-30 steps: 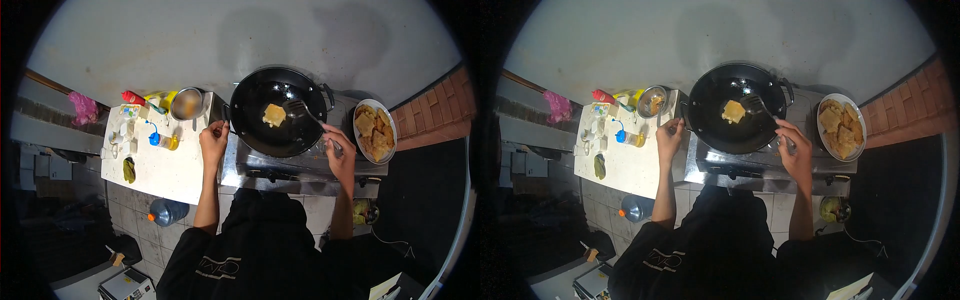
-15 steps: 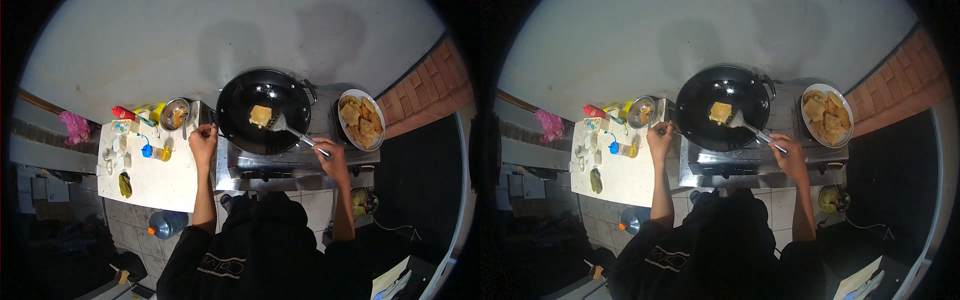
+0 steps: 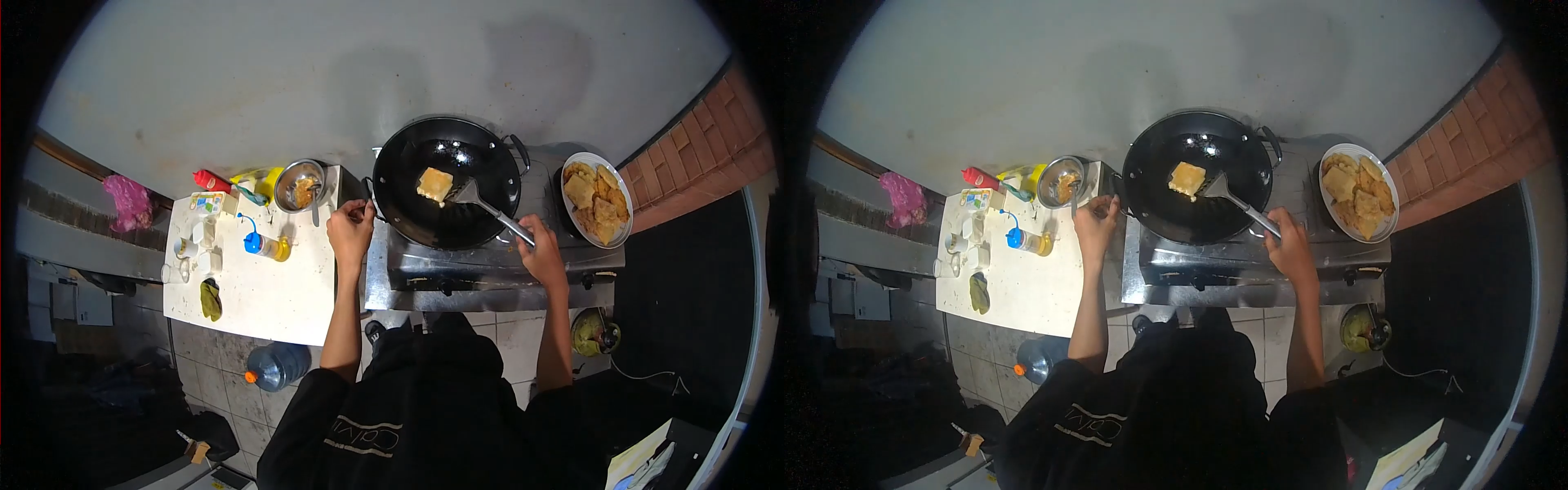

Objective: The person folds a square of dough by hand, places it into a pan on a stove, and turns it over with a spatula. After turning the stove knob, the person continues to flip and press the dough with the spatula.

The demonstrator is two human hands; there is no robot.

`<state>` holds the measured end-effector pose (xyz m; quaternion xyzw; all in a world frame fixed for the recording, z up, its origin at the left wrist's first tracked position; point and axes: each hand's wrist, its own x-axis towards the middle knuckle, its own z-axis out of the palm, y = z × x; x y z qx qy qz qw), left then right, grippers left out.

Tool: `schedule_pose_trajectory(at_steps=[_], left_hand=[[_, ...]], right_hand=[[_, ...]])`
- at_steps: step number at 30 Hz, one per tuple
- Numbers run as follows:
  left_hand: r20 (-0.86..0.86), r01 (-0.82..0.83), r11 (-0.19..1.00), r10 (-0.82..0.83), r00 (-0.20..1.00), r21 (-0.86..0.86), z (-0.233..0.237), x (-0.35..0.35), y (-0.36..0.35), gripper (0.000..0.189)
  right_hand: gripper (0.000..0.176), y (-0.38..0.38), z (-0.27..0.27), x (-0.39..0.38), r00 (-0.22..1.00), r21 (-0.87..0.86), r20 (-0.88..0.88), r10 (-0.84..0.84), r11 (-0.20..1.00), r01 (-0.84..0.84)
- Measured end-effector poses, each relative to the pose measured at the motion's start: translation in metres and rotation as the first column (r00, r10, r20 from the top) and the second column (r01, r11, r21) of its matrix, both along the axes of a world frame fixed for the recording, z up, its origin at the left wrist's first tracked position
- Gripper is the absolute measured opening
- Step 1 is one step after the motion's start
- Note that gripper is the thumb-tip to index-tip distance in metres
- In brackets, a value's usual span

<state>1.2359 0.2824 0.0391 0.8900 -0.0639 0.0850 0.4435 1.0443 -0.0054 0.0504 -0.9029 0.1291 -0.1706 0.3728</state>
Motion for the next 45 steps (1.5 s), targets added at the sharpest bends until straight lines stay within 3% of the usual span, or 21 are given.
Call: schedule_pose_trajectory(at_steps=[6, 8, 9, 11, 12, 14, 16, 21, 22, 27, 29, 32, 36, 38, 40, 42, 44, 45], left_hand=[[0.019, 0.006, 1.0, -0.007, 1.0, 0.031, 0.006, -0.004, 0.0, 0.027], [0.009, -0.005, 1.0, 0.005, 1.0, -0.002, 0.001, -0.004, 0.0, 0.027], [0.04, -0.006, 1.0, 0.005, 0.999, 0.002, -0.004, -0.003, 0.001, 0.027], [0.087, -0.003, 1.0, 0.005, 0.996, -0.02, -0.011, -0.005, -0.001, 0.029], [0.101, -0.018, 0.999, 0.021, 0.995, -0.039, -0.012, -0.007, -0.003, 0.03], [0.098, -0.036, 0.996, 0.044, 0.994, -0.084, -0.01, -0.015, -0.005, 0.029], [0.085, -0.014, 0.982, 0.031, 0.996, -0.19, -0.016, -0.019, 0.0, 0.025], [-0.068, -0.054, 0.981, 0.042, 0.997, -0.184, -0.023, -0.035, 0.048, 0.025], [-0.148, -0.071, 0.986, 0.048, 0.988, -0.154, -0.03, -0.037, 0.063, 0.028], [-0.146, -0.172, 0.962, 0.143, 0.979, -0.212, -0.064, -0.048, 0.129, 0.026], [-0.214, -0.229, 0.945, 0.18, 0.96, -0.233, -0.072, -0.056, 0.147, 0.028], [-0.251, -0.285, 0.912, 0.214, 0.944, -0.296, -0.082, -0.067, 0.167, 0.029], [-0.365, -0.303, 0.88, 0.165, 0.916, -0.364, -0.1, -0.073, 0.195, 0.027], [-0.404, -0.263, 0.888, 0.098, 0.91, -0.377, -0.098, -0.07, 0.209, 0.024], [-0.414, -0.186, 0.893, -0.001, 0.91, -0.41, -0.113, -0.065, 0.229, 0.031], [-0.447, -0.148, 0.892, -0.066, 0.892, -0.427, -0.117, -0.057, 0.248, 0.032], [-0.435, -0.084, 0.877, -0.15, 0.888, -0.473, -0.126, -0.046, 0.268, 0.032], [-0.52, -0.097, 0.886, -0.175, 0.836, -0.454, -0.119, -0.039, 0.278, 0.03]], right_hand=[[0.033, 0.004, 0.002, 0.001, 0.999, -0.107, 0.027, -0.022, 0.994, 0.025], [0.031, 0.014, 0.015, 0.007, 0.987, -0.33, 0.139, -0.079, 0.936, 0.121], [0.031, 0.021, 0.02, 0.013, 0.988, -0.329, 0.141, -0.068, 0.938, 0.111], [0.023, 0.042, 0.027, 0.027, 0.945, -0.232, 0.312, -0.095, 0.957, 0.173], [0.023, 0.057, 0.028, 0.034, 0.947, -0.23, 0.313, -0.074, 0.962, 0.151], [0.017, 0.09, 0.029, 0.047, 0.908, -0.017, 0.418, 0.012, 1.0, -0.006], [0.015, 0.127, 0.031, 0.061, 0.873, 0.062, 0.469, 0.133, 0.981, -0.183], [0.012, 0.196, 0.008, 0.086, 0.835, 0.266, 0.375, 0.402, 0.817, -0.512], [0.01, 0.21, 0.004, 0.088, 0.833, 0.334, 0.343, 0.435, 0.772, -0.541], [0.009, 0.266, -0.06, 0.106, 0.811, 0.53, 0.238, 0.534, 0.629, -0.569], [0.012, 0.282, -0.082, 0.119, 0.86, 0.501, 0.124, 0.495, 0.717, -0.485], [0.015, 0.304, -0.123, 0.157, 0.919, 0.445, 0.122, 0.375, 0.807, -0.389], [0.036, 0.323, -0.19, 0.224, 0.978, 0.21, 0.03, 0.206, 0.955, -0.207], [0.043, 0.329, -0.191, 0.252, 0.969, 0.417, -0.201, 0.146, 0.908, -0.05], [0.041, 0.332, -0.197, 0.277, 0.946, 0.43, -0.317, 0.072, 0.9, 0.075], [0.031, 0.329, -0.251, 0.311, 0.92, 0.488, -0.386, -0.062, 0.833, 0.261], [0.031, 0.328, -0.21, 0.317, 0.888, 0.46, -0.449, -0.099, 0.827, 0.324], [0.032, 0.331, -0.2, 0.322, 0.912, 0.345, -0.345, -0.221, 0.874, 0.342]])
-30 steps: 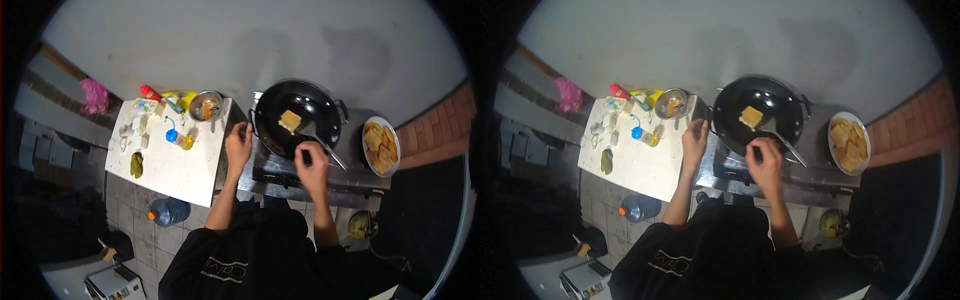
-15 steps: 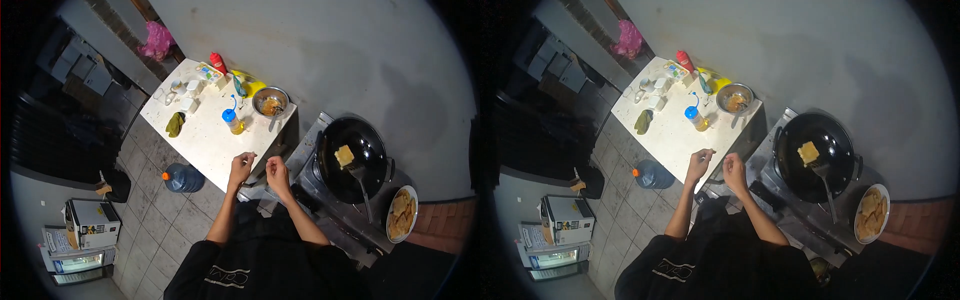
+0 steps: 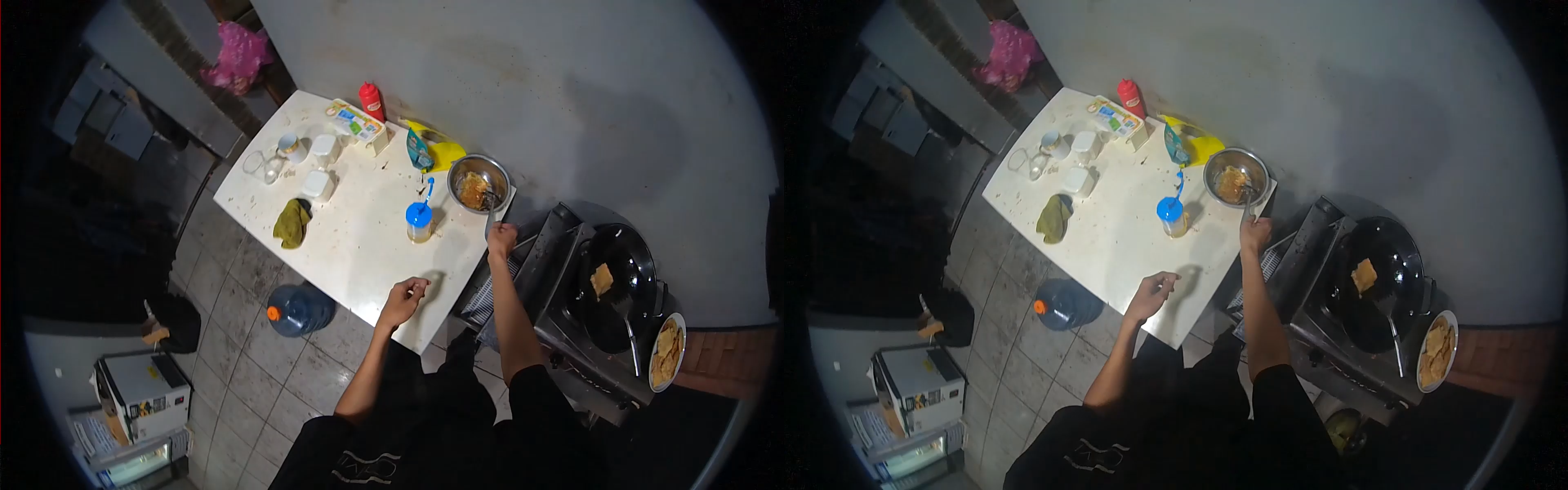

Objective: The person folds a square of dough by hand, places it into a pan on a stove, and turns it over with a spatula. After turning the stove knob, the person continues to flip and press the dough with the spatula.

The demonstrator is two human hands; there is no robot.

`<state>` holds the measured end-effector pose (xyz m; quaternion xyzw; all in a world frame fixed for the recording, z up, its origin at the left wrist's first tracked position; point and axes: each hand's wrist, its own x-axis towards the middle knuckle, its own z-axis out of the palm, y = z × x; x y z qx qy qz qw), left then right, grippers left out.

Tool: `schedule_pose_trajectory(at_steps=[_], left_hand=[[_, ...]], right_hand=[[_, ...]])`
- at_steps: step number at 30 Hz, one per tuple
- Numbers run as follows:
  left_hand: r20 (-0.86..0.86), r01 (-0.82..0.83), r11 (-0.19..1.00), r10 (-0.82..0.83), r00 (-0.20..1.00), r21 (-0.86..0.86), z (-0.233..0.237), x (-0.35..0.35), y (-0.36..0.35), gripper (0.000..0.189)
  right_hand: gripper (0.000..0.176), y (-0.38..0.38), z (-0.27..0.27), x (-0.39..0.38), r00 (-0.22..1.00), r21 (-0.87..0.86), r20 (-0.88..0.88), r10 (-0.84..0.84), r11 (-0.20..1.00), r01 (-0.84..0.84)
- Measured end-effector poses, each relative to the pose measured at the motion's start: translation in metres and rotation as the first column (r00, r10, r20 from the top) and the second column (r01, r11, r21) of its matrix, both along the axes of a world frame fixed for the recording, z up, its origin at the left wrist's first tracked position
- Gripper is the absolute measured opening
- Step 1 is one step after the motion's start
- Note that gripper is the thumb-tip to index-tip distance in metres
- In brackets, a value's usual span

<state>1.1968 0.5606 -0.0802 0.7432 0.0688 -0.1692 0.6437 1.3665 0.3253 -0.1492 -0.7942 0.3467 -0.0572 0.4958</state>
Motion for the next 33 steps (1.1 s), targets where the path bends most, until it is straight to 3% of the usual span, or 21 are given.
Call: schedule_pose_trajectory(at_steps=[1, 3, 5, 6, 7, 9, 10, 14, 16, 18, 19, 21, 22, 24, 25, 27, 31, 33], left_hand=[[0.0, 0.016, 1.0, -0.016, 1.0, -0.008, 0.002, 0.004, 0.01, 0.03], [-0.033, 0.043, 0.998, -0.044, 0.998, -0.036, 0.002, 0.014, 0.027, 0.025], [-0.04, 0.077, 0.995, -0.08, 0.996, -0.068, -0.009, 0.02, 0.045, 0.025], [-0.061, 0.101, 0.991, -0.106, 0.992, -0.09, -0.011, 0.023, 0.052, 0.025], [-0.079, 0.121, 0.986, -0.13, 0.988, -0.116, -0.014, 0.026, 0.056, 0.025], [-0.109, 0.125, 0.984, -0.14, 0.984, -0.129, -0.018, 0.029, 0.062, 0.026], [-0.131, 0.126, 0.983, -0.144, 0.981, -0.132, -0.019, 0.031, 0.064, 0.027], [-0.122, 0.143, 0.982, -0.159, 0.98, -0.126, -0.026, 0.042, 0.067, 0.027], [-0.111, 0.156, 0.98, -0.169, 0.979, -0.12, -0.02, 0.048, 0.067, 0.027], [-0.13, 0.178, 0.984, -0.176, 0.976, 0.006, -0.011, 0.058, 0.065, 0.045], [-0.138, 0.187, 0.982, -0.184, 0.973, 0.011, -0.008, 0.062, 0.06, 0.045], [-0.037, -0.086, 0.991, 0.091, 0.995, 0.101, -0.005, 0.069, 0.048, 0.076], [-0.038, -0.079, 0.991, 0.083, 0.996, 0.11, -0.015, 0.075, 0.046, 0.076], [0.3, -0.119, 0.96, 0.04, 0.953, 0.252, -0.045, 0.087, 0.044, 0.097], [0.301, -0.115, 0.96, 0.034, 0.953, 0.256, -0.049, 0.092, 0.041, 0.097], [0.471, -0.144, 0.931, -0.033, 0.881, 0.334, -0.052, 0.104, 0.034, 0.094], [0.483, -0.184, 0.916, -0.012, 0.875, 0.356, -0.05, 0.119, 0.024, 0.086], [0.349, -0.163, 0.854, -0.023, 0.937, 0.494, -0.052, 0.124, 0.024, 0.078]], right_hand=[[0.033, 0.002, -0.001, 0.005, 0.995, -0.165, 0.084, -0.051, 0.984, 0.064], [0.039, 0.001, -0.003, 0.02, 0.995, -0.221, 0.089, -0.046, 0.973, 0.064], [0.046, 0.006, -0.005, 0.022, 0.982, -0.447, 0.032, 0.189, 0.881, -0.155], [0.027, -0.006, -0.059, 0.036, 0.976, -0.527, -0.061, 0.207, 0.824, -0.207], [0.027, -0.01, -0.082, 0.042, 0.979, -0.528, -0.078, 0.187, 0.825, -0.2], [0.024, -0.02, -0.103, 0.045, 0.978, -0.168, -0.092, 0.187, 0.965, -0.201], [0.023, -0.015, -0.092, 0.043, 0.977, -0.285, -0.127, 0.173, 0.937, -0.203], [0.025, -0.004, -0.048, 0.038, 0.984, -0.255, -0.162, 0.07, 0.961, -0.11], [0.038, -0.002, -0.044, 0.036, 0.997, -0.284, -0.07, 0.013, 0.958, -0.033], [0.035, -0.002, -0.04, 0.037, 0.996, -0.274, -0.08, 0.028, 0.96, -0.049], [0.033, -0.002, -0.038, 0.035, 0.994, -0.27, -0.091, 0.053, 0.96, -0.076], [0.033, 0.001, -0.035, 0.033, 0.995, -0.186, -0.079, 0.053, 0.98, -0.067], [0.033, 0.004, -0.033, 0.034, 0.997, -0.108, -0.056, 0.06, 0.992, -0.066], [0.033, 0.011, -0.03, 0.036, 0.999, -0.111, -0.043, 0.02, 0.994, -0.024], [0.034, 0.013, -0.03, 0.037, 1.0, -0.122, -0.027, -0.013, 0.992, 0.01], [0.032, 0.015, -0.036, 0.038, 0.998, -0.105, -0.014, -0.054, 0.993, 0.052], [0.032, 0.011, -0.07, 0.047, 0.988, -0.02, 0.075, -0.137, 0.99, 0.139], [0.032, 0.014, -0.076, 0.049, 0.982, 0.035, 0.062, -0.178, 0.984, 0.177]])
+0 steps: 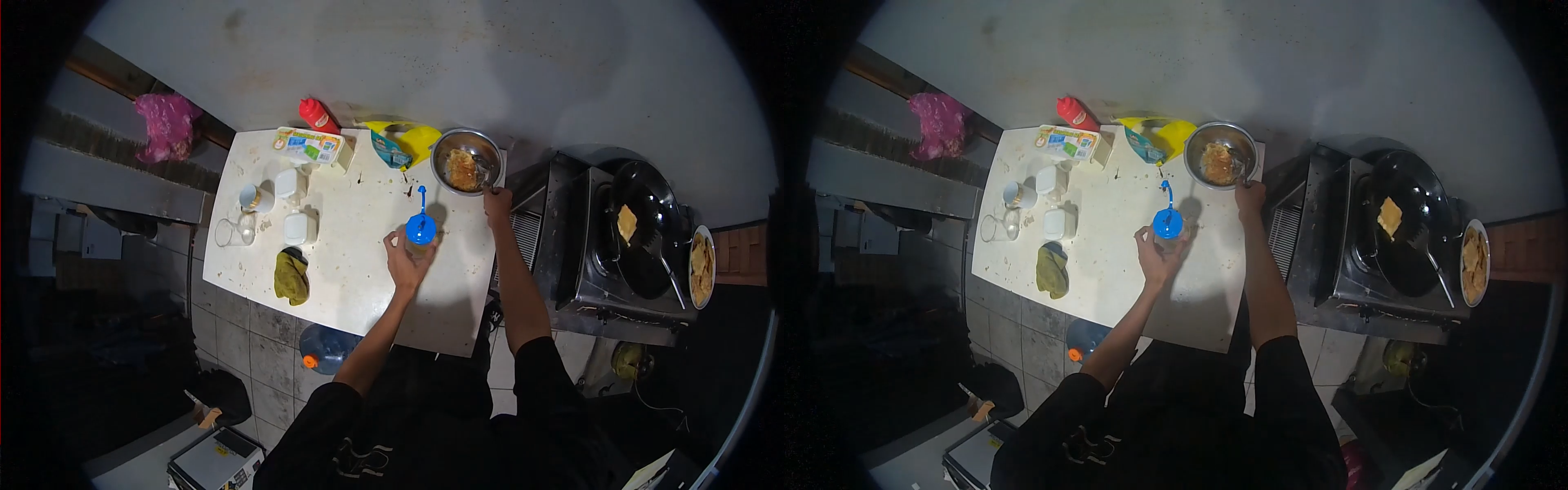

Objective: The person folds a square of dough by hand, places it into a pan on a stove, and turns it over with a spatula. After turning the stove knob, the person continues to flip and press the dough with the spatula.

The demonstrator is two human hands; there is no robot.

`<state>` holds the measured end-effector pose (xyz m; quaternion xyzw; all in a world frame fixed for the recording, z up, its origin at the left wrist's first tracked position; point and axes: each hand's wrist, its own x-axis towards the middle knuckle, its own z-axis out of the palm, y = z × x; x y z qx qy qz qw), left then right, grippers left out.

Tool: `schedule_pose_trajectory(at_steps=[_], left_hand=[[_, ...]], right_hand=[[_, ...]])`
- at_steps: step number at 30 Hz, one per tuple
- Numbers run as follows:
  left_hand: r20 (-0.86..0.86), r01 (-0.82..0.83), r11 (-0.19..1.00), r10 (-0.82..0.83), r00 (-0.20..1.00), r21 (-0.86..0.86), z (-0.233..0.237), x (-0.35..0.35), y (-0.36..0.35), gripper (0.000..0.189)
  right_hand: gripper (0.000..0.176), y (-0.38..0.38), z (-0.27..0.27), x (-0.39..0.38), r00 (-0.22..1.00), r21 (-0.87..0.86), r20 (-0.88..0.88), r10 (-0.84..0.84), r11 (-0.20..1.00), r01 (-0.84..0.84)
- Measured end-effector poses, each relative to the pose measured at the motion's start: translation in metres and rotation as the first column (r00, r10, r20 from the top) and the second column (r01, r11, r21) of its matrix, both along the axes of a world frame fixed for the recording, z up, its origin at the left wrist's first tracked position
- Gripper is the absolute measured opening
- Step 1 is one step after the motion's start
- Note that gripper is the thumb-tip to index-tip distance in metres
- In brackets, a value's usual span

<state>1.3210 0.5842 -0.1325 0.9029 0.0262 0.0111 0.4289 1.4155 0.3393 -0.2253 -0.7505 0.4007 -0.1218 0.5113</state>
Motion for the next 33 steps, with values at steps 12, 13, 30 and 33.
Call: schedule_pose_trajectory(at_steps=[12, 13, 30, 33], left_hand=[[0.124, -0.114, 0.991, 0.122, 0.985, -0.075, -0.019, 0.044, 0.03, 0.064], [0.124, -0.108, 0.991, 0.117, 0.985, -0.075, -0.022, 0.052, 0.035, 0.064], [-0.145, -0.004, 0.94, -0.048, 0.988, -0.341, -0.046, 0.016, 0.037, 0.067], [-0.283, 0.017, 0.803, -0.23, 0.931, -0.596, -0.04, -0.003, 0.02, 0.057]], right_hand=[[0.028, 0.064, 0.01, -0.039, 0.999, 0.235, 0.022, -0.042, 0.971, 0.035], [0.027, 0.068, 0.005, -0.041, 1.0, 0.223, -0.013, -0.028, 0.974, 0.03], [0.027, 0.09, 0.069, -0.072, 0.952, -0.16, -0.27, 0.145, 0.968, -0.193], [0.03, 0.081, 0.089, -0.067, 0.904, -0.092, -0.366, 0.22, 0.958, -0.27]])
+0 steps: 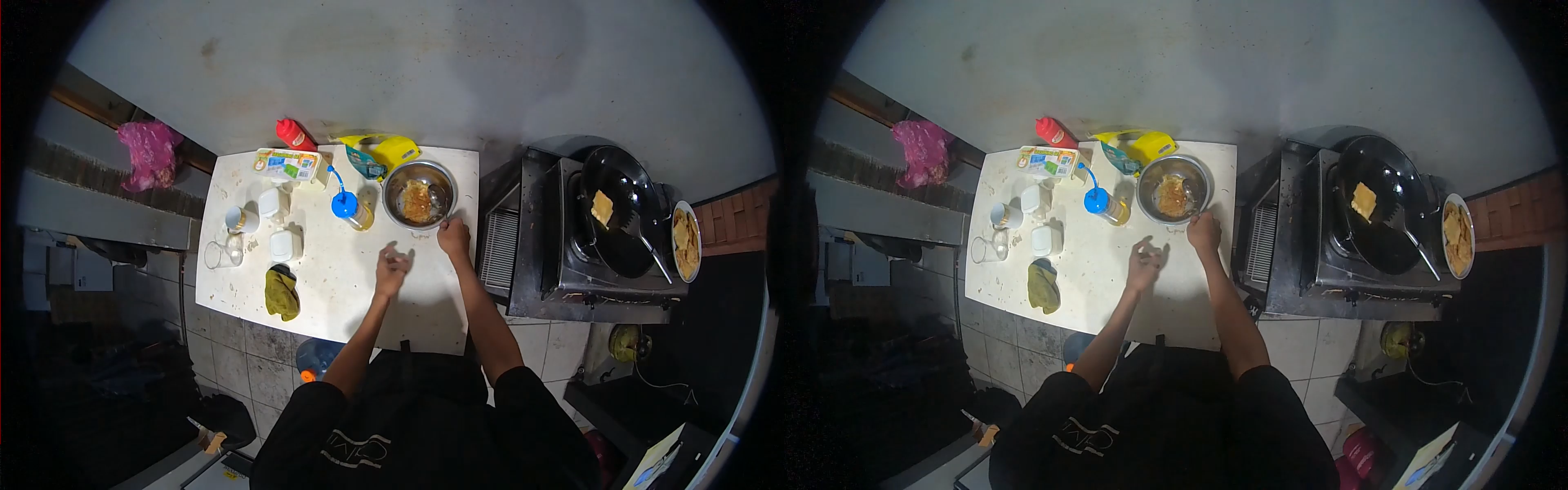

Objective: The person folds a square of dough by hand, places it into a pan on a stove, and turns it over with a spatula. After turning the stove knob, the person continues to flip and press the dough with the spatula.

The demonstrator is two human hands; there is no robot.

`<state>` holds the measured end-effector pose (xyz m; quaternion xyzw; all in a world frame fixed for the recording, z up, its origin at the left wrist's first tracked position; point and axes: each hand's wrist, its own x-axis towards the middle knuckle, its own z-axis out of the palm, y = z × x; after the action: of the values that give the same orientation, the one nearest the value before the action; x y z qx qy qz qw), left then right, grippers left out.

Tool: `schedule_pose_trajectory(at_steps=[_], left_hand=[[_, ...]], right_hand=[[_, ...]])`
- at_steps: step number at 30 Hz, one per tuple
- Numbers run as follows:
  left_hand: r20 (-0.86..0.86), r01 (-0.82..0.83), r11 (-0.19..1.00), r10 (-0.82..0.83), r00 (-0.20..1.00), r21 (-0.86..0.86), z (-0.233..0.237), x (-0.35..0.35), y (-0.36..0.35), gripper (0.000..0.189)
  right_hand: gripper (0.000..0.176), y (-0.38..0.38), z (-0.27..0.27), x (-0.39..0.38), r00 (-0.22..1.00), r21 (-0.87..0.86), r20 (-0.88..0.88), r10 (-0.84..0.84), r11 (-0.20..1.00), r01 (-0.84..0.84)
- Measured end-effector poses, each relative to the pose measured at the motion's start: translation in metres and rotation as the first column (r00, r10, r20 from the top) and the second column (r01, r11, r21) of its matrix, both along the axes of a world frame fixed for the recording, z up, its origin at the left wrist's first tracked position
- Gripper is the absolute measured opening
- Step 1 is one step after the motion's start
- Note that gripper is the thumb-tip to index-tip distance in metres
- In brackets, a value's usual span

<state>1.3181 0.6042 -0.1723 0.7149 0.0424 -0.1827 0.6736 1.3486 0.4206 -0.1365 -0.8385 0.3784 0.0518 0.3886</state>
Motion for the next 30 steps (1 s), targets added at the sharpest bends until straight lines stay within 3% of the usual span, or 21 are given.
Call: schedule_pose_trajectory(at_steps=[4, 6, 7, 9, 13, 15, 17, 19, 21, 24, 26, 28, 30], left_hand=[[-0.126, 0.102, 0.993, -0.11, 0.986, -0.063, 0.019, -0.001, -0.013, 0.056], [-0.159, 0.07, 0.996, -0.078, 0.984, -0.057, 0.024, 0.0, -0.02, 0.052], [-0.194, 0.038, 0.998, -0.046, 0.98, -0.048, 0.027, 0.002, -0.022, 0.049], [-0.191, 0.071, 0.996, -0.082, 0.978, -0.061, 0.027, 0.009, -0.023, 0.042], [-0.18, 0.056, 0.992, -0.076, 0.981, -0.114, 0.031, 0.003, -0.022, 0.021], [-0.144, 0.043, 0.994, -0.056, 0.988, -0.098, 0.038, -0.001, -0.023, 0.019], [-0.111, 0.04, 0.996, -0.049, 0.993, -0.082, 0.045, -0.006, -0.025, 0.02], [-0.127, 0.027, 0.995, -0.039, 0.991, -0.095, 0.064, -0.007, -0.032, 0.027], [-0.166, 0.051, 0.99, -0.073, 0.983, -0.134, 0.083, -0.008, -0.044, 0.027], [-0.153, 0.12, 0.97, -0.154, 0.976, -0.21, 0.101, -0.011, -0.069, 0.027], [-0.101, 0.202, 0.957, -0.227, 0.969, -0.21, 0.118, -0.018, -0.092, 0.027], [-0.029, 0.313, 0.933, -0.322, 0.946, -0.177, 0.134, -0.024, -0.113, 0.027], [0.008, 0.36, 0.917, -0.364, 0.931, -0.172, 0.163, -0.037, -0.134, 0.027]], right_hand=[[0.029, -0.01, -0.009, 0.007, 0.998, 0.046, -0.003, 0.064, 0.997, -0.063], [0.031, -0.014, -0.011, 0.008, 0.997, 0.392, 0.022, 0.073, 0.917, -0.076], [0.031, -0.014, -0.01, 0.006, 0.997, 0.389, 0.024, 0.068, 0.919, -0.072], [0.029, -0.012, -0.008, -0.003, 0.995, 0.629, 0.072, -0.067, 0.777, 0.006], [0.03, -0.019, 0.001, -0.032, 0.993, 0.615, 0.112, -0.027, 0.787, -0.047], [0.032, -0.024, 0.008, -0.053, 0.988, 0.656, 0.154, -0.002, 0.748, -0.101], [0.031, -0.032, 0.016, -0.073, 0.991, 0.63, 0.135, 0.02, 0.77, -0.102], [0.029, -0.044, 0.042, -0.094, 0.975, 0.611, 0.189, 0.121, 0.762, -0.213], [0.027, -0.058, 0.074, -0.116, 0.986, 0.594, 0.151, 0.068, 0.791, -0.145], [0.024, -0.095, 0.115, -0.156, 0.968, 0.516, 0.252, 0.018, 0.844, -0.15], [0.018, -0.122, 0.151, -0.187, 0.877, 0.453, 0.47, -0.104, 0.881, -0.138], [0.013, -0.153, 0.178, -0.221, 0.829, 0.216, 0.543, -0.133, 0.976, 0.015], [0.012, -0.194, 0.202, -0.257, 0.806, -0.056, 0.581, -0.115, 0.982, 0.18]])
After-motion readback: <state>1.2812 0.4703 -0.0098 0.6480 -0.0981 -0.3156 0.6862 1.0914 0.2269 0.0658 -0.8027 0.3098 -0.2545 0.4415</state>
